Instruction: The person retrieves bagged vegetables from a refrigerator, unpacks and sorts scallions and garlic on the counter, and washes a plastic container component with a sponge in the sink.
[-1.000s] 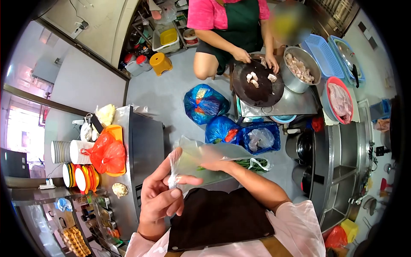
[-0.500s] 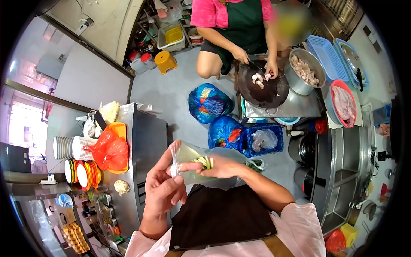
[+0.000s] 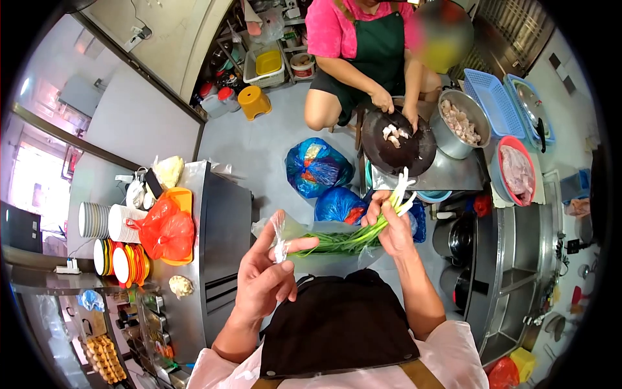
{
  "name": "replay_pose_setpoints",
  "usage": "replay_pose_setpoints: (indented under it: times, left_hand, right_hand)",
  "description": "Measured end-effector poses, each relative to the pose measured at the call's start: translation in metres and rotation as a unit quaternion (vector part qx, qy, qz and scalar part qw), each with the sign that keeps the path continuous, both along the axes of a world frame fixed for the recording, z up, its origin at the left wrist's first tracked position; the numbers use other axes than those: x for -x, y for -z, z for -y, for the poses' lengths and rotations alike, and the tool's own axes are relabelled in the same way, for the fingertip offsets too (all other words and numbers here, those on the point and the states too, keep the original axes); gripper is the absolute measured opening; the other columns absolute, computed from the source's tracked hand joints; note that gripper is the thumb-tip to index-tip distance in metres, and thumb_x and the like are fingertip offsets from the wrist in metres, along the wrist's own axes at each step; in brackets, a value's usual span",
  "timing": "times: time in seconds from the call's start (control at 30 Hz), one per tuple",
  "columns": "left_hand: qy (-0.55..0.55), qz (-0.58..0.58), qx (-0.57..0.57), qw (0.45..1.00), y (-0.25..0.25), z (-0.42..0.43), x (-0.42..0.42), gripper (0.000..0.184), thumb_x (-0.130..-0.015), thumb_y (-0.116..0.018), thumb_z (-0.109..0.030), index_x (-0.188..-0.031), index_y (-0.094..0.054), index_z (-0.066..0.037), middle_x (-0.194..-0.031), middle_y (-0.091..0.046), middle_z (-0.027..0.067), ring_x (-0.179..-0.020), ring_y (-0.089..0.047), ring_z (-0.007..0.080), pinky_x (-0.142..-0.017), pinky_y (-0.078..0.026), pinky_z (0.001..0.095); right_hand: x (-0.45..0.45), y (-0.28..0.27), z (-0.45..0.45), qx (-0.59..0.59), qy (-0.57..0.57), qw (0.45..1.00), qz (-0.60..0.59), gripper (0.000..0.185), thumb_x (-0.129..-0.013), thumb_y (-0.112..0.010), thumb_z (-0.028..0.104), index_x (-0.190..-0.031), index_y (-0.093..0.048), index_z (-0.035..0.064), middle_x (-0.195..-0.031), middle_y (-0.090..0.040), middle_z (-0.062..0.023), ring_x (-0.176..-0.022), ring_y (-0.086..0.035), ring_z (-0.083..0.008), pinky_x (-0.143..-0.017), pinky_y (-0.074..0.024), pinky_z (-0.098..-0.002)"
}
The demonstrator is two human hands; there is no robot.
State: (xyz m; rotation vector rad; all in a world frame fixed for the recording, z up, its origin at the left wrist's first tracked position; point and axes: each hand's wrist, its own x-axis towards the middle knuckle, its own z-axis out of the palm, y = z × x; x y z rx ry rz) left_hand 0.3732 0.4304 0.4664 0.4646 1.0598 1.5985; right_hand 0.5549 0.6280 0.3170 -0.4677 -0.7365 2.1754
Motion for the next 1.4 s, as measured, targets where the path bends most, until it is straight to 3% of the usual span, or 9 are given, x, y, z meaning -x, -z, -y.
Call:
replay_pose_setpoints:
  times: [0.23,0.47,0.73,0.83,0.93,1.07,1.2,1.3,1.4]
  left_hand:
    - [0.024,0.018,0.023,0.999,0.005,-0.001,-0.013,0.077,-0.093,-0.049,0.006,-0.162,-0.021,-0.011,-0.132,-0.064,0.0256,-0.045,-0.043,0.0067,-0.048,-0.052,0.0252]
    - [0.008,0.06,0.038,0.997,0.015,-0.005,-0.028,0.076,-0.093,-0.049,0.005,-0.162,-0.022,-0.011,-0.132,-0.064,0.0244,-0.045,-0.042,0.0069,-0.049,-0.052,0.0257]
    - [0.038,0.04,0.06,0.997,0.013,-0.015,-0.045,0.077,-0.092,-0.047,0.006,-0.162,-0.019,-0.009,-0.132,-0.064,0.0235,-0.045,-0.043,0.0071,-0.048,-0.052,0.0256]
    - [0.039,0.037,0.065,0.996,0.012,-0.02,-0.052,0.077,-0.092,-0.046,0.006,-0.162,-0.019,-0.009,-0.132,-0.064,0.0233,-0.044,-0.042,0.0072,-0.048,-0.051,0.0254]
    - [0.038,0.039,0.071,0.996,0.01,-0.026,-0.058,0.077,-0.092,-0.047,0.006,-0.162,-0.02,-0.009,-0.131,-0.065,0.0234,-0.044,-0.042,0.0074,-0.047,-0.051,0.0251]
    - [0.036,0.034,0.071,0.996,0.008,-0.036,-0.066,0.075,-0.091,-0.047,0.006,-0.161,-0.023,-0.008,-0.13,-0.065,0.0241,-0.043,-0.041,0.0074,-0.047,-0.051,0.025]
    - [0.046,0.02,0.072,0.996,0.009,-0.049,-0.078,0.074,-0.091,-0.048,0.005,-0.161,-0.025,-0.007,-0.13,-0.065,0.0251,-0.042,-0.041,0.0072,-0.046,-0.051,0.0247]
    - [0.044,0.021,0.07,0.996,0.012,-0.06,-0.086,0.073,-0.092,-0.048,0.005,-0.16,-0.026,-0.007,-0.13,-0.064,0.026,-0.042,-0.042,0.0072,-0.046,-0.051,0.0249]
    - [0.038,0.018,0.073,0.996,0.016,-0.073,-0.092,0.073,-0.092,-0.048,0.005,-0.16,-0.026,-0.007,-0.13,-0.064,0.0264,-0.042,-0.042,0.007,-0.045,-0.052,0.0253]
  right_hand:
    - [0.005,0.038,-0.003,0.099,0.045,0.982,0.155,0.022,-0.09,-0.075,0.014,-0.106,-0.062,0.0071,-0.076,-0.061,-0.0046,-0.067,-0.062,-0.0174,-0.064,-0.0499,-0.0329]
    - [-0.031,0.059,0.027,0.033,0.009,0.976,0.215,0.055,-0.083,-0.078,0.001,-0.131,-0.051,0.0021,-0.101,-0.063,-0.0074,-0.088,-0.063,-0.0179,-0.078,-0.053,-0.0327]
    - [-0.086,0.031,0.03,-0.181,-0.207,0.88,0.387,0.077,-0.083,-0.086,0.031,-0.142,-0.048,-0.002,-0.127,-0.062,-0.017,-0.118,-0.059,-0.0245,-0.102,-0.0473,-0.0359]
    - [-0.105,0.034,0.026,-0.301,-0.262,0.806,0.437,0.066,-0.088,-0.081,0.036,-0.137,-0.057,-0.0003,-0.126,-0.064,-0.0146,-0.118,-0.06,-0.0243,-0.102,-0.0477,-0.0359]
    - [-0.104,0.041,0.029,-0.234,-0.188,0.863,0.407,0.053,-0.092,-0.074,0.042,-0.129,-0.065,0.0055,-0.121,-0.068,-0.0146,-0.117,-0.063,-0.0269,-0.101,-0.0475,-0.0381]
    - [-0.103,0.061,0.01,-0.235,-0.113,0.836,0.483,0.056,-0.098,-0.063,0.048,-0.132,-0.063,0.0035,-0.116,-0.07,-0.0183,-0.111,-0.066,-0.0307,-0.1,-0.0482,-0.0397]
    - [-0.102,0.074,-0.01,-0.181,-0.052,0.808,0.558,0.079,-0.1,-0.041,0.067,-0.089,-0.064,-0.0076,-0.075,-0.064,-0.0234,-0.077,-0.064,-0.0349,-0.074,-0.0469,-0.0465]
    - [-0.104,0.097,-0.016,-0.175,0.001,0.836,0.519,0.077,-0.101,-0.041,0.066,-0.085,-0.064,-0.0062,-0.073,-0.065,-0.0195,-0.076,-0.064,-0.0304,-0.072,-0.0457,-0.0462]
    - [-0.12,0.1,-0.032,-0.18,-0.134,0.87,0.439,0.062,-0.1,-0.053,0.057,-0.096,-0.067,-0.0041,-0.085,-0.07,-0.0162,-0.086,-0.066,-0.0254,-0.078,-0.0493,-0.0429]
